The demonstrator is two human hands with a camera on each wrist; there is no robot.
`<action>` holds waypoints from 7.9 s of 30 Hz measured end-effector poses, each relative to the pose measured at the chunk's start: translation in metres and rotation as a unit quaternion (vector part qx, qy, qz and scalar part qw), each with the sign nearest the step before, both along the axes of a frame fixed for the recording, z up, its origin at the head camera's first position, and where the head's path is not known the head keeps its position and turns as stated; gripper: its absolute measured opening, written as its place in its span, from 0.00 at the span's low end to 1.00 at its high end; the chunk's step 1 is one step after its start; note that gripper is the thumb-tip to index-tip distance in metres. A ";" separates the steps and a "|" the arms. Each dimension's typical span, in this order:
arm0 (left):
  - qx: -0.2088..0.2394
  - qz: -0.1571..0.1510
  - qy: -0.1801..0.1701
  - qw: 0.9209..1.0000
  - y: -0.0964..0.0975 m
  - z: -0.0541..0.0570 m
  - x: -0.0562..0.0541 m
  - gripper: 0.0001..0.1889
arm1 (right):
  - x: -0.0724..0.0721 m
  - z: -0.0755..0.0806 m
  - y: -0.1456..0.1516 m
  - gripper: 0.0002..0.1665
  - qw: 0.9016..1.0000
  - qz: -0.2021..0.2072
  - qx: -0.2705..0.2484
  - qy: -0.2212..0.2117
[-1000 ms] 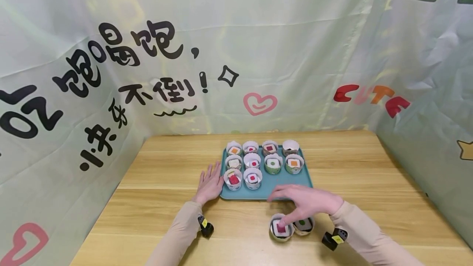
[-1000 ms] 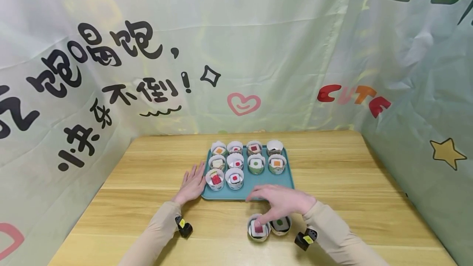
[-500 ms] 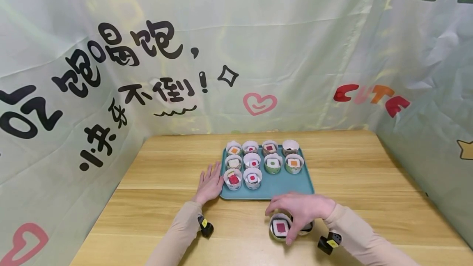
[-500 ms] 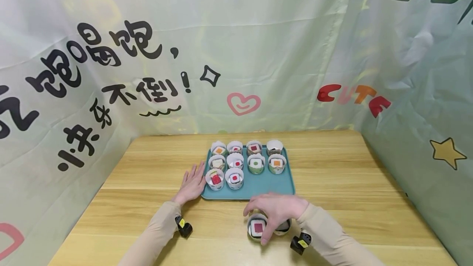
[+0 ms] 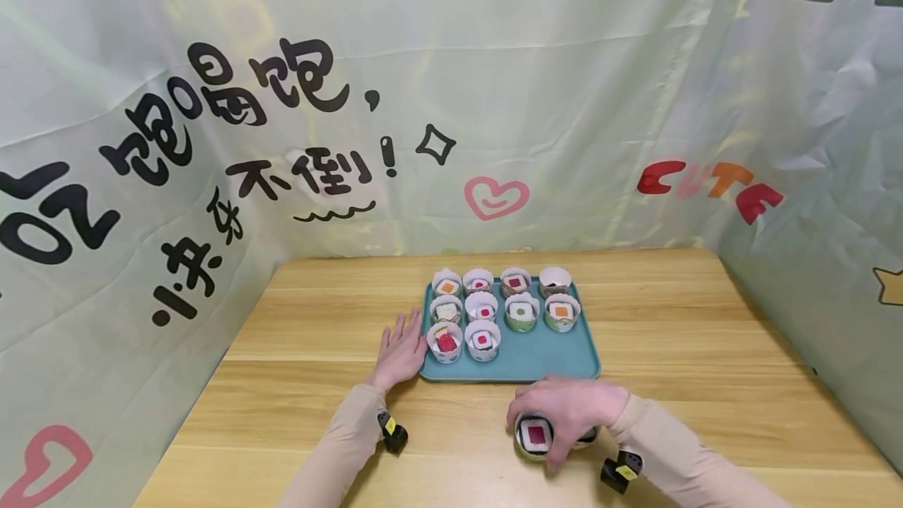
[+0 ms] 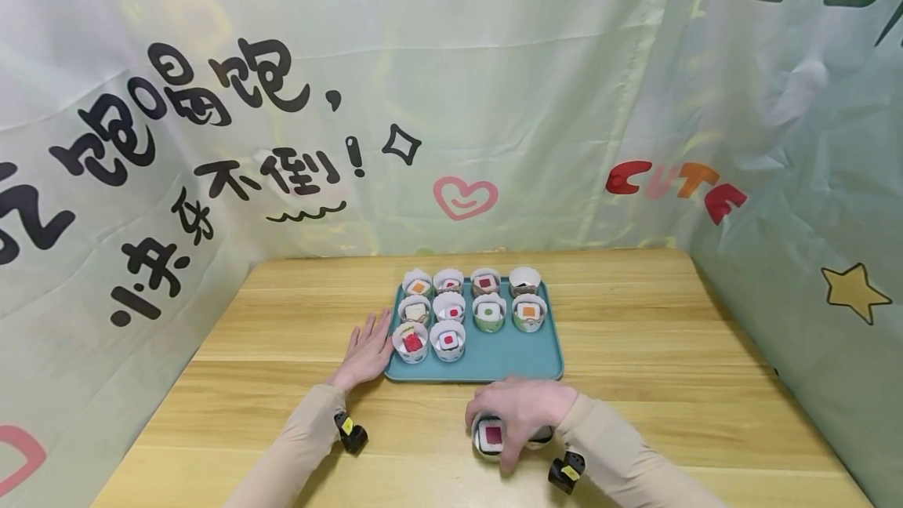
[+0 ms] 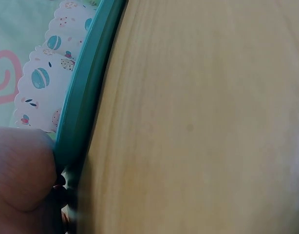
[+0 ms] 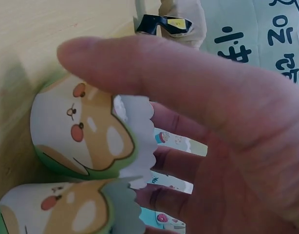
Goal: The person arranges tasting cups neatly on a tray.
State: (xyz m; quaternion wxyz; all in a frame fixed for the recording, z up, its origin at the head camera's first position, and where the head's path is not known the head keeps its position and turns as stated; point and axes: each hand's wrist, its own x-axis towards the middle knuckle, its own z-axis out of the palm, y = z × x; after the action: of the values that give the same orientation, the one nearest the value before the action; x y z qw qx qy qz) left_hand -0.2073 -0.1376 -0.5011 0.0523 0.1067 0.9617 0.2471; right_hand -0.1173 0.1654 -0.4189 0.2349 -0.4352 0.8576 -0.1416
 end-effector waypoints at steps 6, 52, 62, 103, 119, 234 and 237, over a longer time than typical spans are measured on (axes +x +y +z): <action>0.001 0.001 0.001 1.000 0.000 -0.001 0.000 0.30 | 0.003 -0.001 -0.004 0.36 1.000 -0.015 0.016 -0.007; 0.029 -0.003 0.006 1.000 -0.001 -0.006 -0.002 0.31 | -0.017 0.012 0.010 0.28 0.995 -0.011 -0.094 0.021; 0.007 -0.005 0.006 1.000 0.000 -0.004 -0.002 0.30 | -0.026 0.025 0.015 0.28 0.992 -0.003 -0.107 0.070; 0.023 -0.003 0.013 1.000 -0.001 -0.011 -0.003 0.31 | -0.066 0.017 0.015 0.29 0.990 -0.064 -0.056 0.112; 0.014 -0.002 0.004 1.000 -0.002 -0.006 -0.003 0.31 | -0.076 -0.003 0.015 0.28 0.989 -0.077 -0.042 0.120; 0.010 -0.008 0.010 1.000 -0.003 -0.006 -0.002 0.30 | -0.067 -0.006 0.028 0.38 0.952 -0.213 -0.070 0.207; 0.016 -0.009 0.011 1.000 -0.002 -0.006 -0.002 0.30 | -0.066 -0.006 0.031 0.37 0.951 -0.213 -0.083 0.209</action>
State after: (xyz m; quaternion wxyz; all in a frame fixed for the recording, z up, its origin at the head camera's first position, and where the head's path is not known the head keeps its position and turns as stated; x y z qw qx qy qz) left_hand -0.2088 -0.1401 -0.5070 0.0418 0.1191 0.9571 0.2608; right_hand -0.1829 0.1959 -0.4246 -0.0221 -0.2804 0.9454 -0.1648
